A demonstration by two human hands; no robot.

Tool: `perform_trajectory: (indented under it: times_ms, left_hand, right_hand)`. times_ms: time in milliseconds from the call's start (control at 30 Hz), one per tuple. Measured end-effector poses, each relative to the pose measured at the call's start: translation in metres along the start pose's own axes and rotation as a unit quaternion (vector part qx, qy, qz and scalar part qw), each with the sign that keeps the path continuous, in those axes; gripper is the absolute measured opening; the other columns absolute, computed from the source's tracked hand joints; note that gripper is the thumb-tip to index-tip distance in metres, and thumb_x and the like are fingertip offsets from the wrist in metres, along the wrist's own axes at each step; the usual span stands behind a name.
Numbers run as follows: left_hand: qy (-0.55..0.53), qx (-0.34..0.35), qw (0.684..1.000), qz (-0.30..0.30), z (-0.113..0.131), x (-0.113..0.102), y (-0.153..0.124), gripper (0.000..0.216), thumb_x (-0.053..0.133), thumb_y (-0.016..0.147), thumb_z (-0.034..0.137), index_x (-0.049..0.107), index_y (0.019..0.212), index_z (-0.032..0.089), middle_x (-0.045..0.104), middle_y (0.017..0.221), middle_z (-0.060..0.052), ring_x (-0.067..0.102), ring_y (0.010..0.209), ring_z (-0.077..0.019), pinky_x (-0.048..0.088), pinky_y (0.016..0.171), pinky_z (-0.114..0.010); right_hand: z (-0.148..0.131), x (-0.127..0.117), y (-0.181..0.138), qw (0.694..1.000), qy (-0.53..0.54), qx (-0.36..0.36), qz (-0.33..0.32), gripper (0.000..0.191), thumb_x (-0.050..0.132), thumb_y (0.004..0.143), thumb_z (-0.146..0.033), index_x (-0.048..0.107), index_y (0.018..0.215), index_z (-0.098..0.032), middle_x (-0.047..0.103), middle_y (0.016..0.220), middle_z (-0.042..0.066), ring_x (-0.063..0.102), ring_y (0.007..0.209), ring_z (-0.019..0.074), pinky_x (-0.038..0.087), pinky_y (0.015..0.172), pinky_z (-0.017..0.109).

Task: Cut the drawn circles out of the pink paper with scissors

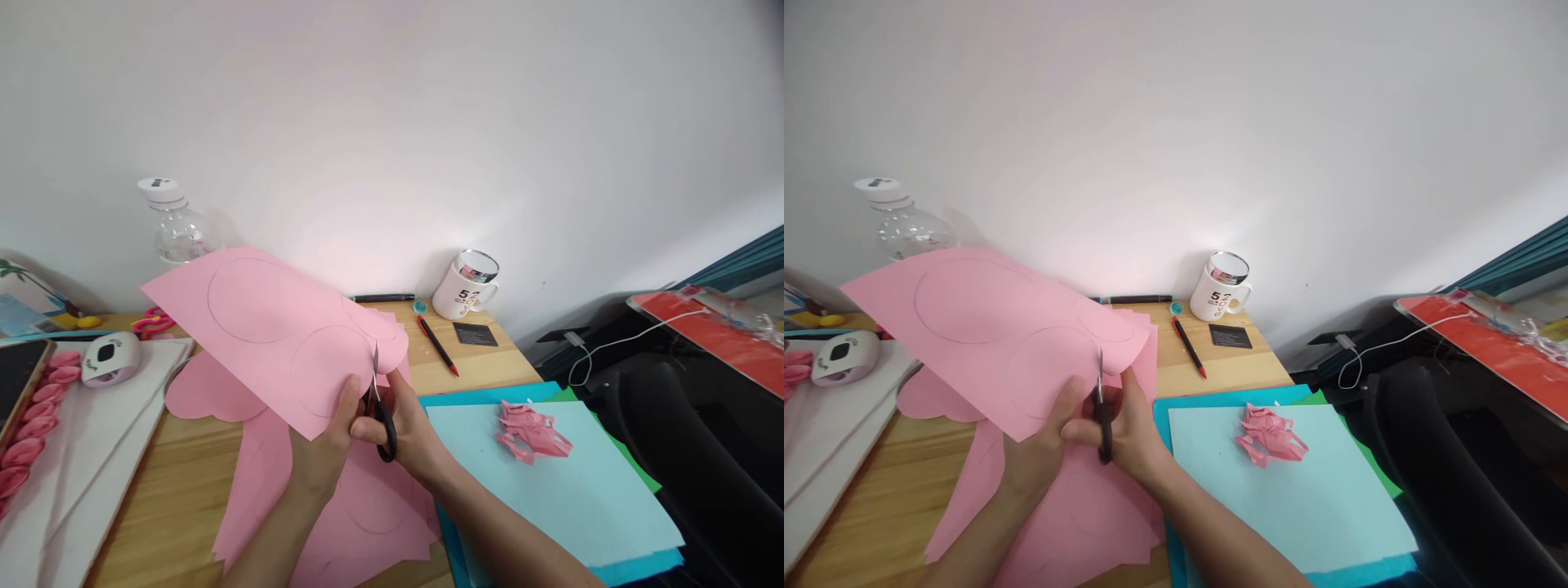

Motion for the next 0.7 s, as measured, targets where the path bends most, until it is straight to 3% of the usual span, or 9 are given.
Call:
perform_trajectory:
  times_ms: [100, 400, 567, 700]
  left_hand:
    - [0.005, -0.002, 1.000, -0.006, 0.000, 0.001, 0.000, 0.031, 0.072, 0.060, 0.045, 0.061, 0.057, 0.016, 0.061, 0.055, -0.003, 0.065, 0.064, -0.0220, 0.056, 0.060, -0.032]
    - [0.010, 0.014, 1.000, -0.002, 0.009, 0.001, -0.001, 0.027, 0.070, 0.062, 0.042, 0.062, 0.060, 0.016, 0.063, 0.057, -0.003, 0.065, 0.065, -0.0213, 0.055, 0.060, -0.031]
    - [0.005, 0.025, 0.999, 0.041, 0.015, -0.004, -0.004, 0.028, 0.071, 0.062, 0.034, 0.067, 0.082, 0.015, 0.070, 0.084, -0.008, 0.066, 0.087, -0.0252, 0.055, 0.075, -0.035]
    - [0.001, 0.042, 0.998, 0.042, 0.020, -0.003, -0.004, 0.027, 0.070, 0.064, 0.031, 0.066, 0.084, 0.014, 0.070, 0.093, -0.009, 0.064, 0.094, -0.0258, 0.054, 0.079, -0.035]
  right_hand:
    - [0.002, -0.003, 0.000, 1.000, -0.003, 0.005, 0.007, 0.070, 0.083, 0.059, -0.036, 0.038, 0.111, -0.023, 0.054, 0.072, -0.002, 0.050, 0.065, 0.0133, 0.039, 0.056, 0.025]
    - [0.002, -0.004, 0.000, 1.000, 0.006, 0.006, 0.015, 0.069, 0.083, 0.058, -0.032, 0.039, 0.110, -0.023, 0.049, 0.064, -0.006, 0.043, 0.056, 0.0097, 0.033, 0.049, 0.021]
    - [0.000, -0.003, 0.001, 1.000, 0.012, -0.004, 0.005, 0.068, 0.082, 0.061, -0.031, 0.037, 0.111, -0.022, 0.046, 0.059, -0.008, 0.037, 0.050, 0.0071, 0.026, 0.045, 0.019]
    - [0.000, -0.004, 0.001, 1.000, 0.008, -0.001, 0.009, 0.069, 0.082, 0.060, -0.031, 0.037, 0.111, -0.021, 0.046, 0.058, -0.008, 0.037, 0.050, 0.0072, 0.025, 0.045, 0.019]
Point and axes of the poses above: each hand's wrist, its own y-axis towards the middle knuckle, its own x-axis out of the palm, z = x × y, the point moved 9 cm from there along y, towards the middle knuckle
